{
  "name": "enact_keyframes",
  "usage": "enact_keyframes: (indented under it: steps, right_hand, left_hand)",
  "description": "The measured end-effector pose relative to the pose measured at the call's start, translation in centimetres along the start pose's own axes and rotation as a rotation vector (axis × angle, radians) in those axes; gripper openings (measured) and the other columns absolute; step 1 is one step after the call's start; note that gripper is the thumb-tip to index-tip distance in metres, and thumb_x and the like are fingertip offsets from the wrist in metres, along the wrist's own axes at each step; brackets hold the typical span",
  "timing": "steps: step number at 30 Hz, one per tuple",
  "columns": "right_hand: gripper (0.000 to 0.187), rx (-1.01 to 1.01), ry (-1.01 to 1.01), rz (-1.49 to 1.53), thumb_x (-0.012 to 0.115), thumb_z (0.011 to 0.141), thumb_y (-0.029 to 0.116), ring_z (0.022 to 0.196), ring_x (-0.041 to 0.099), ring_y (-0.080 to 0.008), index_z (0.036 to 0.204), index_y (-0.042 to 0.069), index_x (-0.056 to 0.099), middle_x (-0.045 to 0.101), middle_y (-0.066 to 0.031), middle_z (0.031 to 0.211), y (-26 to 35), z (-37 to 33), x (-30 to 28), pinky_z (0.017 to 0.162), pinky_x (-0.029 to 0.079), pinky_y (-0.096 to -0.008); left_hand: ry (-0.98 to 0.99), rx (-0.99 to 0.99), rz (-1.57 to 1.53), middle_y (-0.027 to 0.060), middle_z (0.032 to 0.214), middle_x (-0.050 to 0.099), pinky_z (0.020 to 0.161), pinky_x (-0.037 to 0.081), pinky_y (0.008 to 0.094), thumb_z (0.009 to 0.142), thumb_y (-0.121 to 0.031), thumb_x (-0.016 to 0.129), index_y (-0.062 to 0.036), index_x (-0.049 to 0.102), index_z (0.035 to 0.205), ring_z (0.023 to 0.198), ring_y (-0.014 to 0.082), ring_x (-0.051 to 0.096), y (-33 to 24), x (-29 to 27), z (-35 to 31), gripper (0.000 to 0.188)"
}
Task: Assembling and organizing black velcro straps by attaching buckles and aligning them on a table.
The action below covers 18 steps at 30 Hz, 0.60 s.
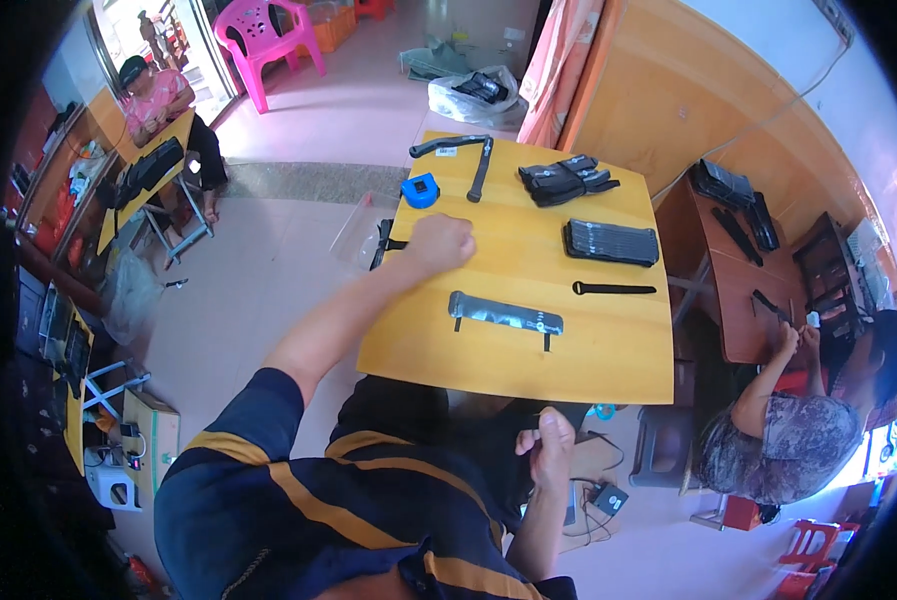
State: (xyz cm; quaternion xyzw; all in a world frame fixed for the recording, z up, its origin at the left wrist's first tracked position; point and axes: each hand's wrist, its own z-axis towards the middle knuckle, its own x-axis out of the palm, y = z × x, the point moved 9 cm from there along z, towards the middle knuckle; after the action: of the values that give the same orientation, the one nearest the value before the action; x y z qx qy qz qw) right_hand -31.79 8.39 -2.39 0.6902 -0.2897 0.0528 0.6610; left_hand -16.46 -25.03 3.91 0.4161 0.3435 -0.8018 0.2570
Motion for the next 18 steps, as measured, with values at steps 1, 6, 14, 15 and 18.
enact_keyframes:
  steps: [1,6,14,15,18]
  right_hand:
    - [0.035,0.003,0.023,-0.019,0.055,0.105,0.035,0.05,0.051,-0.0135,0.081,0.009,0.053,0.053,-0.0038,0.061,-0.1,-0.1,0.3,0.049,0.046,-0.0267]
    - [0.04,0.029,0.076,-0.044,0.055,0.105,0.037,0.049,0.05,-0.0141,0.075,0.01,0.048,0.051,-0.0035,0.06,-0.9,0.4,1.8,0.046,0.044,-0.026]
    - [0.036,0.073,0.107,-0.016,0.053,0.106,0.033,0.053,0.054,-0.0154,0.08,0.009,0.052,0.051,-0.0035,0.063,-2.4,1.5,1.1,0.051,0.047,-0.0292]
    - [0.035,0.081,0.133,-0.03,0.054,0.106,0.033,0.054,0.054,-0.0152,0.08,0.009,0.052,0.049,-0.0022,0.064,-2.5,1.7,1.6,0.051,0.048,-0.0301]
    - [0.034,0.102,0.14,-0.015,0.054,0.106,0.033,0.054,0.055,-0.0147,0.082,0.009,0.053,0.047,0.0002,0.067,-3.0,1.9,2.3,0.053,0.05,-0.0316]
  left_hand:
    - [0.021,0.021,-0.002,0.0169,0.069,0.067,0.064,0.054,0.0525,0.08,-0.028,0.061,-0.008,0.068,0.071,0.069,0.0377,0.068,-0.6,1.4,0.5,0.023]
    - [0.081,0.008,0.044,0.0144,0.071,0.069,0.064,0.054,0.0521,0.084,-0.034,0.063,-0.0079,0.07,0.076,0.071,0.0368,0.069,-1.4,4.0,1.8,0.028]
    - [0.077,-0.011,0.044,0.0239,0.145,0.049,0.109,0.04,0.0504,0.096,-0.047,0.058,-0.0037,0.06,0.132,0.133,0.0431,0.046,0.2,1.0,-7.3,0.057]
    - [0.078,-0.014,0.041,0.0239,0.145,0.049,0.109,0.04,0.0504,0.096,-0.047,0.058,-0.0037,0.06,0.132,0.133,0.0431,0.046,1.0,1.2,-8.1,0.057]
    - [0.157,-0.02,0.058,0.0251,0.153,0.039,0.116,0.029,0.0555,0.098,-0.048,0.056,-0.0059,0.05,0.144,0.14,0.0462,0.037,2.0,2.4,-9.1,0.063]
